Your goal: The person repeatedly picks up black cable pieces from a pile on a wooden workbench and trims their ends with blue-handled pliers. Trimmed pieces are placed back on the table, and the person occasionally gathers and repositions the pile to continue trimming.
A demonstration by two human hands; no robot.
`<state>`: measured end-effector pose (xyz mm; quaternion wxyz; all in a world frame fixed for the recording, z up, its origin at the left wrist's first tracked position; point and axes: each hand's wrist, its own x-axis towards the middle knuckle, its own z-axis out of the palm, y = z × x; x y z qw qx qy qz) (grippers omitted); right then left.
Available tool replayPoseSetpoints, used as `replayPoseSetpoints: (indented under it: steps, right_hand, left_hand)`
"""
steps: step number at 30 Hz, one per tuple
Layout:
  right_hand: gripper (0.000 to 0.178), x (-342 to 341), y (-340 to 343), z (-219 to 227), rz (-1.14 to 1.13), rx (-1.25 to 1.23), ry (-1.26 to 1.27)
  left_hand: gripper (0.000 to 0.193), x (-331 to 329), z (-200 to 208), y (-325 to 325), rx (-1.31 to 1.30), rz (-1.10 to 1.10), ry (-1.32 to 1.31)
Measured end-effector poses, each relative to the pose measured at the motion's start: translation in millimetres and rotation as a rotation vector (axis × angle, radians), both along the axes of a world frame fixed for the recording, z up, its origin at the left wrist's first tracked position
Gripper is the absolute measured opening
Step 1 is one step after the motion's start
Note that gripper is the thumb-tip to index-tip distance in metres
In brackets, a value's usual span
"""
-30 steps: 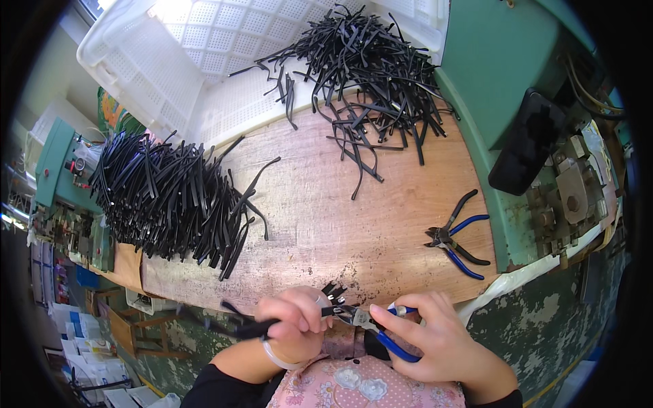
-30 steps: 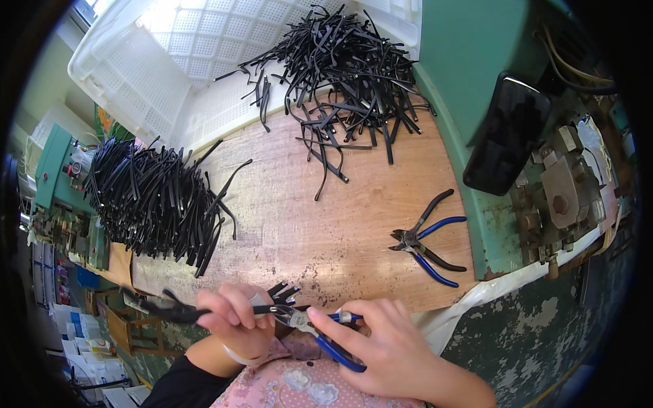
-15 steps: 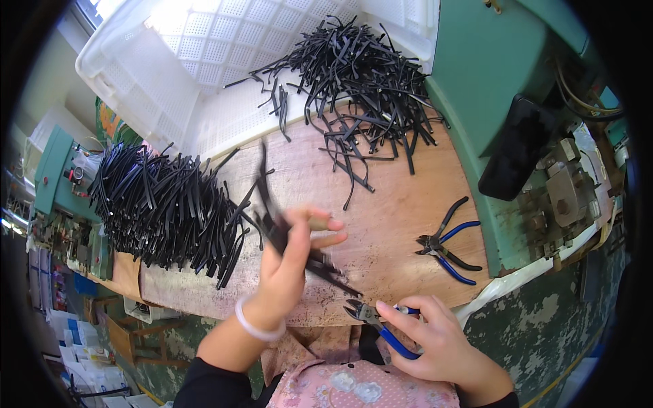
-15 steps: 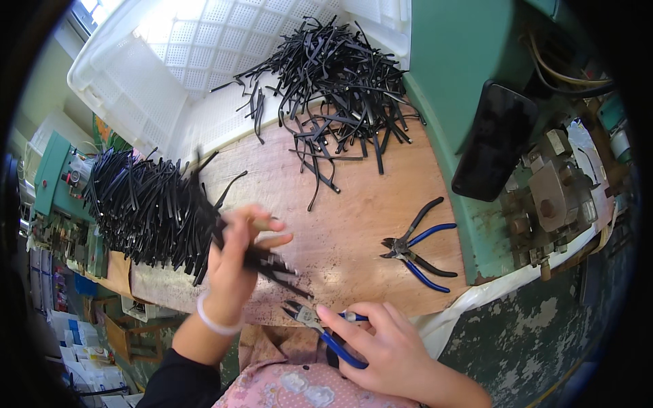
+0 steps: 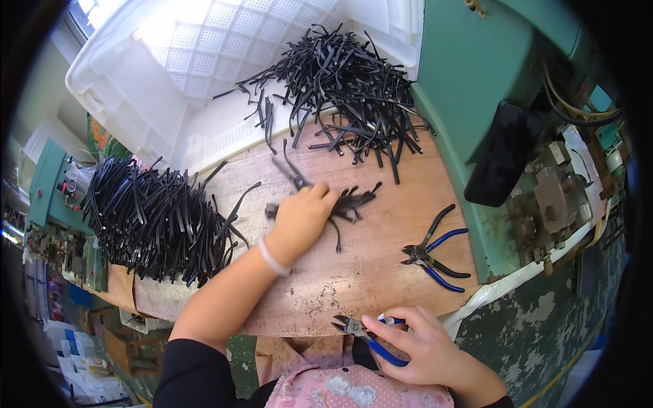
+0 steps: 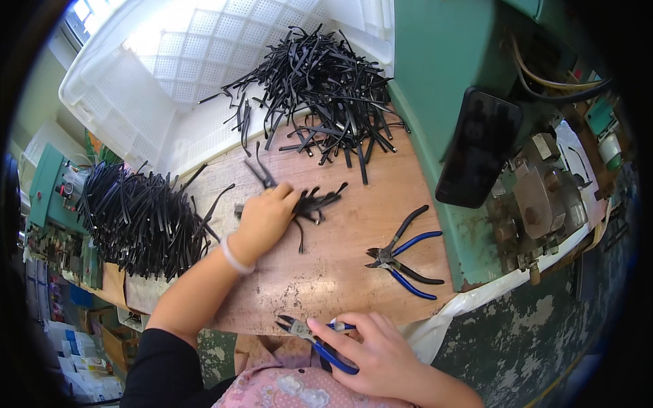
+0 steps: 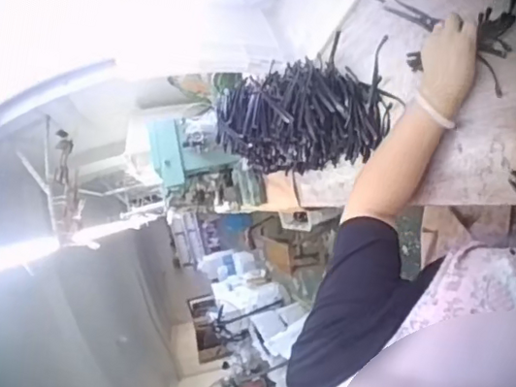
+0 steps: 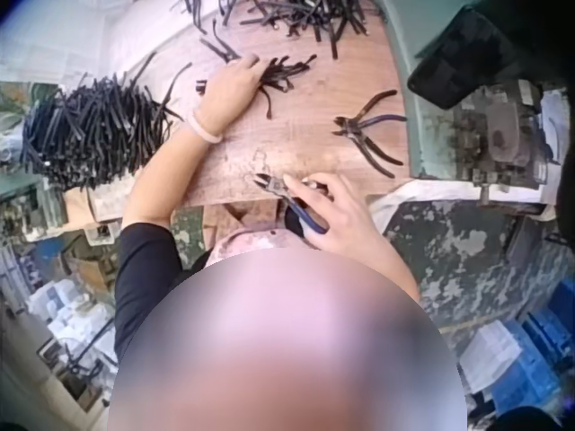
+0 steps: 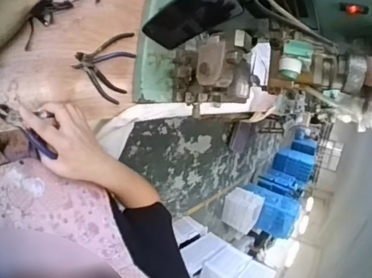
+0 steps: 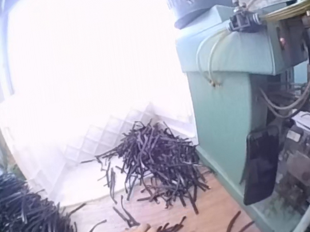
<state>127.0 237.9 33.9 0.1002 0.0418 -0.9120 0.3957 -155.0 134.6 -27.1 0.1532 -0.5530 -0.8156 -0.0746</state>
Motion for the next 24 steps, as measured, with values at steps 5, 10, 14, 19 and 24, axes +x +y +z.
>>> replayPoseSetpoints:
  steps: [5, 10, 14, 19, 24]
  right_hand:
    - [0.066, -1.6, -3.5, -4.5, 0.062, -0.049, -0.004]
    - [0.065, 2.2, -7.7, 3.5, 0.069, -0.047, -0.018]
    - [0.063, 6.1, -8.5, -0.4, 0.017, -0.041, 0.004]
    - [0.061, 6.8, -9.9, 4.5, -0.005, -0.012, 0.007]
    - [0.063, 6.9, -6.9, -3.0, -0.012, -0.027, 0.019]
  left_hand:
    - [0.02, 48.1, 17.3, -41.5, 0.047, 0.014, -0.087]
    - [0.021, 56.0, 57.9, -66.3, 0.552, 0.143, -0.924]
    - [0.02, 69.1, 88.6, -83.5, 0.664, 0.2, -1.173]
    - [0.044, 100.3, 57.1, -102.0, 0.88, 0.157, -0.807]
    - [0.007, 112.2, -2.5, -127.7, 0.601, 0.187, -0.526]
